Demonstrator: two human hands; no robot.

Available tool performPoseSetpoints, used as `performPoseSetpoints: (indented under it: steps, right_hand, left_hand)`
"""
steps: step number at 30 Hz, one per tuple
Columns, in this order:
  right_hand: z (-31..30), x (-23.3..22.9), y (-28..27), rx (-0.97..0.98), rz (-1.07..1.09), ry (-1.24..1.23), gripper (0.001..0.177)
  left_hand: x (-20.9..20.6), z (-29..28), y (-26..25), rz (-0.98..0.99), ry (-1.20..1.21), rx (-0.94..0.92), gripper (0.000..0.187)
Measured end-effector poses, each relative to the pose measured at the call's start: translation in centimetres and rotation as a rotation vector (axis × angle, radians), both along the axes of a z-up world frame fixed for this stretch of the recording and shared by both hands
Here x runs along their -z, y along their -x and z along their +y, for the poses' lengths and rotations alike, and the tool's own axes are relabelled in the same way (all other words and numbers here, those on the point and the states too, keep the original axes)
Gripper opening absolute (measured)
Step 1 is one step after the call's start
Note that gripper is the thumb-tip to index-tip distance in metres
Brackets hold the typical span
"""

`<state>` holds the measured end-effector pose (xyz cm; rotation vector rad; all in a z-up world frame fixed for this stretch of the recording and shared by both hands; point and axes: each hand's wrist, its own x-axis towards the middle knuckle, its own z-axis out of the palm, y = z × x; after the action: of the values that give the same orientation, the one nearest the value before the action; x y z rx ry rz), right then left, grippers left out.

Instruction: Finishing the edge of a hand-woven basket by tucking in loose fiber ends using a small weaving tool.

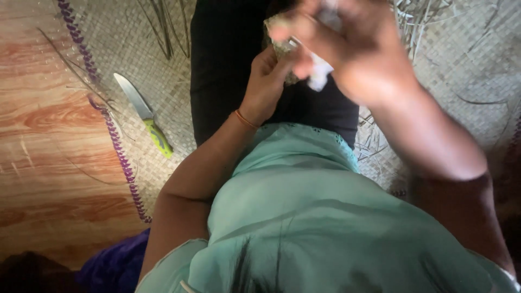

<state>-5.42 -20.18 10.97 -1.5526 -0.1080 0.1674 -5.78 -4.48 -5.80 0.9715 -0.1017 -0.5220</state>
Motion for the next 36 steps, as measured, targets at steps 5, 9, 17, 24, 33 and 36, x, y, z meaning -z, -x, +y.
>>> performPoseSetpoints:
  steps: [5, 9, 17, 24, 33, 36]
  right_hand:
    - [1.8, 1.4, -3.9, -0.163, 0.167, 0.239, 0.032]
    - [2.6, 2.2, -4.2, -0.127, 0.262, 0.335, 0.036]
    - [-5.6, 2.2, 2.6, 0.064, -0.082, 0.331, 0.009]
    - [-4.8, 8.1, 4.9, -0.028, 0.126, 0.357, 0.017]
    - [-2.8, 6.6, 3.0, -0.005, 0.155, 0.468, 0.003]
    - [-3.5, 7.6, 2.2, -0.067, 0.057, 0.442, 0.004]
  left_hand:
    - [-3.0, 0.0, 0.7, -0.094, -0.081, 0.068, 0.028]
    - [-2.9, -0.9, 1.4, 0.008, 0.052, 0.023, 0.025]
    - [-2.4, 0.1, 0.0, 0.253, 0.084, -0.074, 0.024]
    - [-1.4, -0.1, -0.5, 0.201, 0.087, -0.035, 0.025]
    - [-1.4, 0.6, -0.3, 0.109, -0.025, 0.010, 0.028]
    - [-1.3, 0.7, -0.6, 0.125, -0.044, 0.024, 0.028]
